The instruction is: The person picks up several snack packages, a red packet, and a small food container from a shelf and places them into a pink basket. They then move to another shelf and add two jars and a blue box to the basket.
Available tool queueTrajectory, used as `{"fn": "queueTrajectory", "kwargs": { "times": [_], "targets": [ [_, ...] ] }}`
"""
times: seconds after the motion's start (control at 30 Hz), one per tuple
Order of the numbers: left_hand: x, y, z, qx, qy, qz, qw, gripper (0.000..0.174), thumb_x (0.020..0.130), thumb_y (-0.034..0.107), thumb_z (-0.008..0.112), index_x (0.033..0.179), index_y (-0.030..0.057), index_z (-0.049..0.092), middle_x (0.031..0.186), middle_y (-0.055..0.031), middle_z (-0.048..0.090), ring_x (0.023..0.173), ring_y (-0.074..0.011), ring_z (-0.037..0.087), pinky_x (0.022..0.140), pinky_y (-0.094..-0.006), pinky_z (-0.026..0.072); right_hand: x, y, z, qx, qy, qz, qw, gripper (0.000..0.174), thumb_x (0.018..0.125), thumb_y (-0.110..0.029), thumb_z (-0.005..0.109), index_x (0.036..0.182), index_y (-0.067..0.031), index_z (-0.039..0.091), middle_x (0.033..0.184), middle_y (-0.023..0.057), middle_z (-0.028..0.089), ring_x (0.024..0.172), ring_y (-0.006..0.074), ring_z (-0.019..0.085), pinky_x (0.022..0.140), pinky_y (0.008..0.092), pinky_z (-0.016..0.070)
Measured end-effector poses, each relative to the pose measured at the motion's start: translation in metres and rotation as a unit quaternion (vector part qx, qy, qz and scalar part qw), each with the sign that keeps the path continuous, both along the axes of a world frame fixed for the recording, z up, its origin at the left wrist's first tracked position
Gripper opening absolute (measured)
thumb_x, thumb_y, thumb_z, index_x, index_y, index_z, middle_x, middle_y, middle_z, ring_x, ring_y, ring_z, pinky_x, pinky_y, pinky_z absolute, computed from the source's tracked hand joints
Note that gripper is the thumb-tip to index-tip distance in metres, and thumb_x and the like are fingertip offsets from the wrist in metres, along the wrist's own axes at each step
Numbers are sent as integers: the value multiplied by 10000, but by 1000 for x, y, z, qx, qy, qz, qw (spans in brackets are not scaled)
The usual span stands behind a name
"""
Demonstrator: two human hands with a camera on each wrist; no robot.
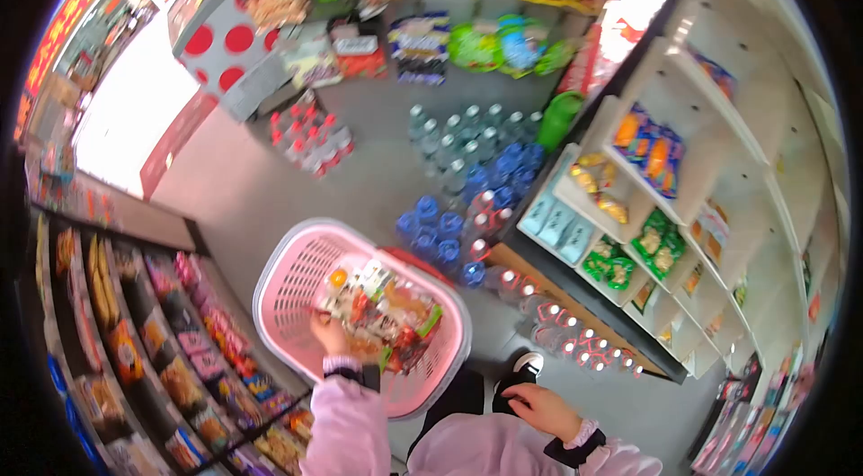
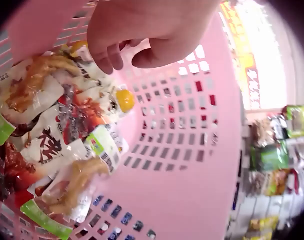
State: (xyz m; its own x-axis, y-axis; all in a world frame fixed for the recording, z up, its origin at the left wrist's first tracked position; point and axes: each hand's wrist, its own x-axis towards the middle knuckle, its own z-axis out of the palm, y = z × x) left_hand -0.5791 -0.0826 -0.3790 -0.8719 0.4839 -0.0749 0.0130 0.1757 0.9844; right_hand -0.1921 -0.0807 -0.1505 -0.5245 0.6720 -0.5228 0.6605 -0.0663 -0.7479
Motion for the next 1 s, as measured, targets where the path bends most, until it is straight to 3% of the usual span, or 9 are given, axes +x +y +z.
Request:
{"fn": "queueTrajectory", "kwargs": {
  "times": [0.07,0.23,0.37,0.4,0.7,0.77,0.8,0.87,1.0],
  "targets": [
    [16,-9,27,-87,249,-65,962,409,693,-91,472,1099,-51,504,899,-102,518,768,-177,501,661,-264,414,1,2,2,37,43,14,998,246,830,-145,498,1035,-21,553,962,126,592,879,282,572,781,331,450],
    [96,-14,175,-53,261,-245,932,306,693,-7,594,995,-25,549,985,-172,522,964,-301,460,871,-415,354,11,9,13,82,102,31,991,271,855,-158,491,1090,-23,510,980,148,576,905,279,561,784,333,446],
    [150,-5,236,78,242,-355,900,166,802,33,572,958,-22,558,850,-67,577,785,-157,549,737,-260,457,22,20,43,110,140,-28,984,398,853,-219,525,1196,-38,434,1073,161,531,947,272,544,809,334,436],
    [166,-3,267,36,126,-415,900,232,798,10,580,1019,-47,539,936,-111,582,889,-191,560,834,-285,440,24,20,52,153,171,-64,971,439,847,-234,534,1218,-36,408,1100,162,518,962,274,536,829,339,427],
    [305,43,323,101,123,-603,782,241,787,-5,555,1027,-22,539,968,-124,569,888,-194,558,793,-283,447,128,28,82,220,284,-180,916,661,807,-263,622,1325,-28,285,1277,135,425,1130,207,455,909,325,399],
    [344,56,334,152,104,-641,745,280,706,-55,581,983,-25,556,925,-133,539,818,-214,555,724,-287,462,157,24,83,191,334,-218,897,531,810,-217,623,1248,-6,407,1153,115,529,1001,171,533,815,287,449],
    [359,61,340,153,137,-686,698,221,778,-124,510,992,-72,532,1029,-93,470,912,-149,541,773,-231,469,175,24,82,178,328,-216,903,491,811,-206,623,1218,0,443,1112,109,554,960,160,550,790,279,458],
    [400,66,352,164,98,-695,693,256,762,-95,537,1012,-39,544,996,-103,515,864,-162,559,737,-238,470,206,19,82,212,328,-238,889,365,820,-179,613,1117,19,535,968,81,613,835,117,572,720,267,475],
    [471,62,371,173,-62,-704,686,475,768,-73,571,1209,-8,405,1068,-116,512,914,-169,552,764,-254,464,272,3,107,103,383,-310,864,318,830,-135,601,1098,25,538,975,59,601,844,77,547,718,222,469]
  ]
}}
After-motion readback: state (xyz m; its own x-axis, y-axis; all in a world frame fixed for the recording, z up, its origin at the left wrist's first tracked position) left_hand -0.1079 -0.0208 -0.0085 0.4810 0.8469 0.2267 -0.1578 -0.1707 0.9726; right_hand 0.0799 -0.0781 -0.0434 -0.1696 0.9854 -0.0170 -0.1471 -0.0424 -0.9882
